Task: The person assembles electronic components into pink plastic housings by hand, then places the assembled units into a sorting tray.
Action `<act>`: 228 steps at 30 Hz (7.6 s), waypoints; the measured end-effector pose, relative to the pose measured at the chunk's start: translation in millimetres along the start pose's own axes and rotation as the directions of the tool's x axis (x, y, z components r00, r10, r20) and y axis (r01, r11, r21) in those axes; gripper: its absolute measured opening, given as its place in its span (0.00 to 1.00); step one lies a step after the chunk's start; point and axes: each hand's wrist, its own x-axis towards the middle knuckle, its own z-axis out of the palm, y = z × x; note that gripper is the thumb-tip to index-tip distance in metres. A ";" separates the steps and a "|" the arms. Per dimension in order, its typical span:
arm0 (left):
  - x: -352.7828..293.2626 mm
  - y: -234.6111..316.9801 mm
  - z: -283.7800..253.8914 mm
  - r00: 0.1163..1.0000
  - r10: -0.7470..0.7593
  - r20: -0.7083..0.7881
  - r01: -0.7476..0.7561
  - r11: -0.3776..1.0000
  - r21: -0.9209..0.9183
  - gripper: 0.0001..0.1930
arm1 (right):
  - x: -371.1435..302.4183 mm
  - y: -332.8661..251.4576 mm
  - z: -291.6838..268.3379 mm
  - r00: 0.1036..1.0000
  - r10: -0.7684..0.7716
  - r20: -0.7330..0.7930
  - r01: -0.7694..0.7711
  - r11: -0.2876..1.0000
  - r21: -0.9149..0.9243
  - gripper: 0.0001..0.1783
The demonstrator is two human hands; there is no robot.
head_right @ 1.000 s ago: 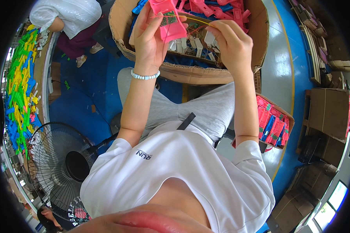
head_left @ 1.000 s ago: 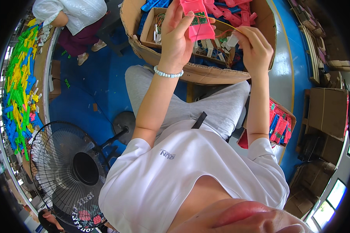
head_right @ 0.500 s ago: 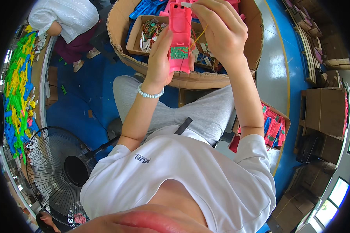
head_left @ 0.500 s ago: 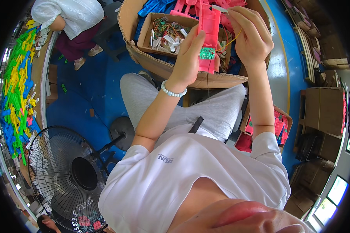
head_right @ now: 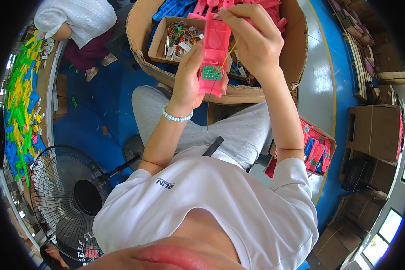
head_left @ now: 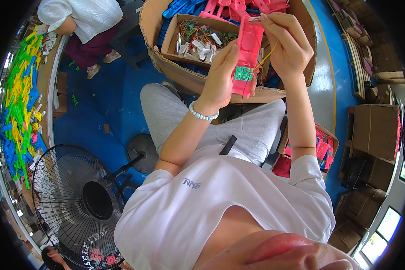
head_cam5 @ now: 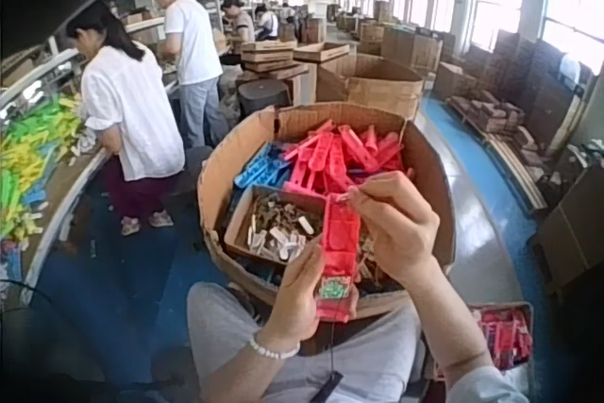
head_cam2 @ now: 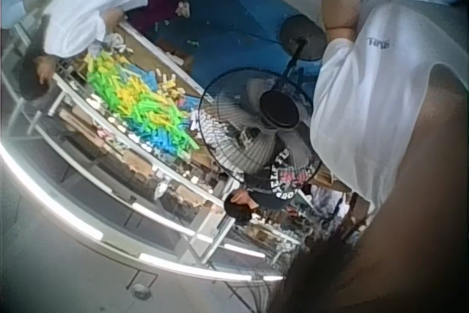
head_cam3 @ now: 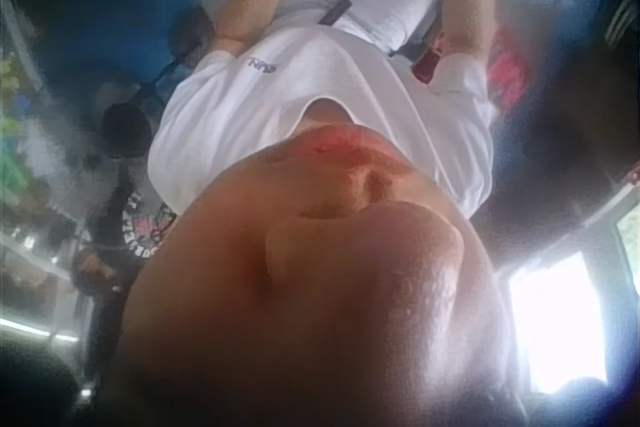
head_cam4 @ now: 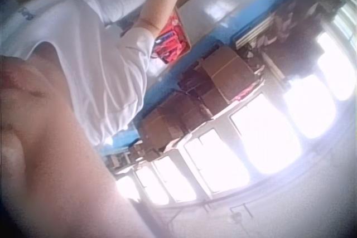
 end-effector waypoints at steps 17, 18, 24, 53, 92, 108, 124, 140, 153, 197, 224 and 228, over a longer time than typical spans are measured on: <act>-10.7 -23.1 -9.5 0.996 -0.044 -0.074 0.039 0.997 -0.069 0.20 | -18.7 -16.1 12.7 0.836 0.542 0.089 -0.549 0.822 0.150 0.06; -11.6 -22.6 -8.6 0.996 -0.063 -0.066 0.056 0.993 -0.101 0.21 | -23.9 -14.0 13.5 0.825 0.556 0.103 -0.565 0.809 0.164 0.07; -14.0 -14.5 -20.9 0.985 -0.170 -0.020 0.154 0.932 -0.329 0.25 | -38.6 -0.2 8.7 0.821 0.513 0.252 -0.570 0.705 0.423 0.16; -11.1 -6.8 -23.0 0.984 0.178 -0.024 -0.165 0.949 0.269 0.12 | -54.5 -34.1 13.3 0.493 0.686 0.535 -0.704 -0.047 0.709 0.14; 10.4 -22.1 -22.5 0.939 0.262 -0.222 -0.243 0.964 0.111 0.14 | -78.5 -50.6 -11.1 0.748 0.491 0.447 -0.664 0.551 0.505 0.08; 2.5 -9.1 -19.2 0.836 0.545 0.067 -0.526 0.759 0.384 0.16 | -60.9 -46.3 -6.5 0.719 0.672 0.178 -0.694 0.685 0.220 0.19; 5.2 -11.4 9.9 0.893 0.444 -0.070 -0.430 0.890 0.154 0.11 | -75.0 -51.3 -27.4 0.549 0.693 0.468 -0.761 0.182 0.623 0.19; 3.2 10.2 8.2 0.983 0.170 0.074 -0.138 0.939 -0.315 0.15 | -47.9 -44.0 -33.5 0.949 0.200 0.245 -0.239 0.960 0.143 0.13; 3.3 -11.6 19.2 0.799 0.584 0.140 -0.601 0.779 0.181 0.11 | -55.4 -61.4 -26.2 0.812 0.539 0.224 -0.583 0.762 0.281 0.29; 14.4 -72.7 -8.4 0.805 0.191 0.561 -0.564 -0.042 0.824 0.12 | -449.4 41.6 -457.3 0.093 0.642 -0.761 -0.868 -0.323 -0.378 0.22; -3.1 -17.3 -55.8 0.938 0.079 0.337 -0.300 -0.298 0.906 0.10 | -107.7 232.9 -55.2 0.375 0.795 0.477 -0.379 0.601 -0.704 0.10; -11.2 -7.5 -65.3 0.925 -0.030 0.378 -0.379 -0.102 0.920 0.08 | -164.0 316.1 21.9 -0.063 0.916 0.396 -0.297 0.361 -0.884 0.41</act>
